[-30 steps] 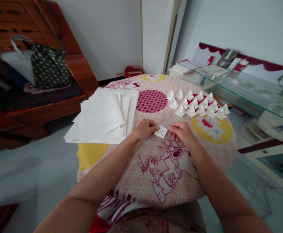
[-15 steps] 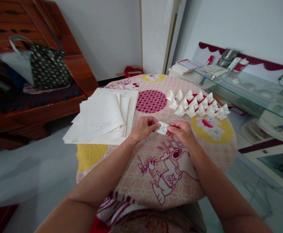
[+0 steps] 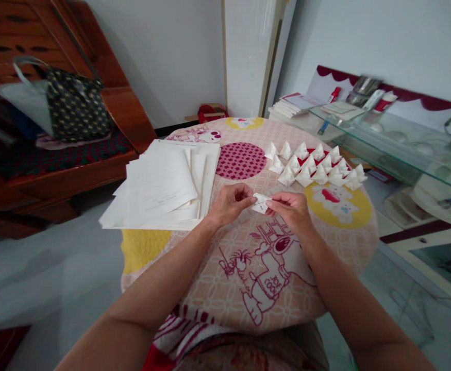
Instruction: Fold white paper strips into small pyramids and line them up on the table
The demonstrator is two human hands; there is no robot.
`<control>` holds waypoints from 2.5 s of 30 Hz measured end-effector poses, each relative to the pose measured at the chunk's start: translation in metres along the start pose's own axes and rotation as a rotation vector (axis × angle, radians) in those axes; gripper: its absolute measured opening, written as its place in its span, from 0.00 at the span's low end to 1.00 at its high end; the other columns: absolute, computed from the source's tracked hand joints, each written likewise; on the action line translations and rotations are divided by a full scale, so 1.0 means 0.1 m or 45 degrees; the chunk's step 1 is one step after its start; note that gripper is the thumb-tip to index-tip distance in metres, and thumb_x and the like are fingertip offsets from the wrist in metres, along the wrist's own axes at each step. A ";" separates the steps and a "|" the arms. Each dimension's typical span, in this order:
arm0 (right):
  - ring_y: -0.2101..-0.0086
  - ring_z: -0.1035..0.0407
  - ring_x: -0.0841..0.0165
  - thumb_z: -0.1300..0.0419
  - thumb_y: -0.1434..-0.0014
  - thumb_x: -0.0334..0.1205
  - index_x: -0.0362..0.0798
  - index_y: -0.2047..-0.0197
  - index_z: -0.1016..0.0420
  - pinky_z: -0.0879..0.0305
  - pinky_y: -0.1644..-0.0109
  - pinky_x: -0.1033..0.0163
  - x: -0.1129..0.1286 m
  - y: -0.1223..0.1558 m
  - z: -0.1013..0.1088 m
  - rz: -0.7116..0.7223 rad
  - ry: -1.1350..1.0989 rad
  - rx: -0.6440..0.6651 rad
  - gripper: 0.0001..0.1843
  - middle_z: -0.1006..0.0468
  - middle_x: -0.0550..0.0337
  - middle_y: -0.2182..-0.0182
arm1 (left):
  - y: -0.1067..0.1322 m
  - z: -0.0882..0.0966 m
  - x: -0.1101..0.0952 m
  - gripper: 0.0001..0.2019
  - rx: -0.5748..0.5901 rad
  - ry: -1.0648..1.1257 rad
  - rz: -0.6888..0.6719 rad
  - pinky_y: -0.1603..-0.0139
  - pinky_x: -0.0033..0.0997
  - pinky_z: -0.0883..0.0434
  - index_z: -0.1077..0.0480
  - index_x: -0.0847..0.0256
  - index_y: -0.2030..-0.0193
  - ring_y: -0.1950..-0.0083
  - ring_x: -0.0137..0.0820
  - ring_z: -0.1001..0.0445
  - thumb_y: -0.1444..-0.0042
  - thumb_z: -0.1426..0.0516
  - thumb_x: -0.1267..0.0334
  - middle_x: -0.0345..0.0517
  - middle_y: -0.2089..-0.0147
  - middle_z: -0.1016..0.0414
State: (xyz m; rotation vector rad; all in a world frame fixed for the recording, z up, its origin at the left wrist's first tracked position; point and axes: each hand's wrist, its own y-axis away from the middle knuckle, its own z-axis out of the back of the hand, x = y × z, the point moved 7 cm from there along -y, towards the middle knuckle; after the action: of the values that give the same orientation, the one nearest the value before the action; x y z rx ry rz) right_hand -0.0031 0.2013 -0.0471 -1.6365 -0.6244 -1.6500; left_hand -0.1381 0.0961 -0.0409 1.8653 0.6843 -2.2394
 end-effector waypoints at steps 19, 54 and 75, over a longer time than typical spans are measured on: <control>0.80 0.30 0.68 0.31 0.51 0.46 0.48 0.76 0.19 0.31 0.73 0.63 0.02 0.05 0.01 -0.037 -0.025 -0.022 0.11 0.22 0.60 0.81 | 0.00 -0.05 0.07 0.15 0.103 0.238 0.168 0.72 0.24 0.38 0.28 0.65 0.71 0.73 0.23 0.34 0.52 0.32 0.55 0.39 0.75 0.30; 0.81 0.34 0.71 0.29 0.54 0.47 0.48 0.78 0.20 0.37 0.78 0.66 -0.15 0.03 -0.06 -0.229 -0.039 0.119 0.11 0.23 0.62 0.82 | 0.14 -0.20 0.23 0.04 0.496 0.119 0.552 0.78 0.19 0.33 0.28 0.65 0.76 0.80 0.21 0.30 0.53 0.38 0.69 0.38 0.80 0.27; 0.83 0.33 0.70 0.28 0.57 0.54 0.48 0.77 0.24 0.34 0.82 0.65 -0.22 0.01 -0.16 -0.331 -0.287 0.061 0.18 0.24 0.59 0.81 | 0.07 -0.16 0.03 0.10 0.244 0.022 0.283 0.79 0.22 0.46 0.33 0.63 0.79 0.80 0.19 0.41 0.51 0.39 0.63 0.34 0.82 0.36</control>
State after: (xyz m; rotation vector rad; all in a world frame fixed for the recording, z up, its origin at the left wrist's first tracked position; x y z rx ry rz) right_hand -0.0140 0.1913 -0.0704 -1.7803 -1.0191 -1.6250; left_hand -0.1220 0.0968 -0.0480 1.9384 0.2554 -2.2130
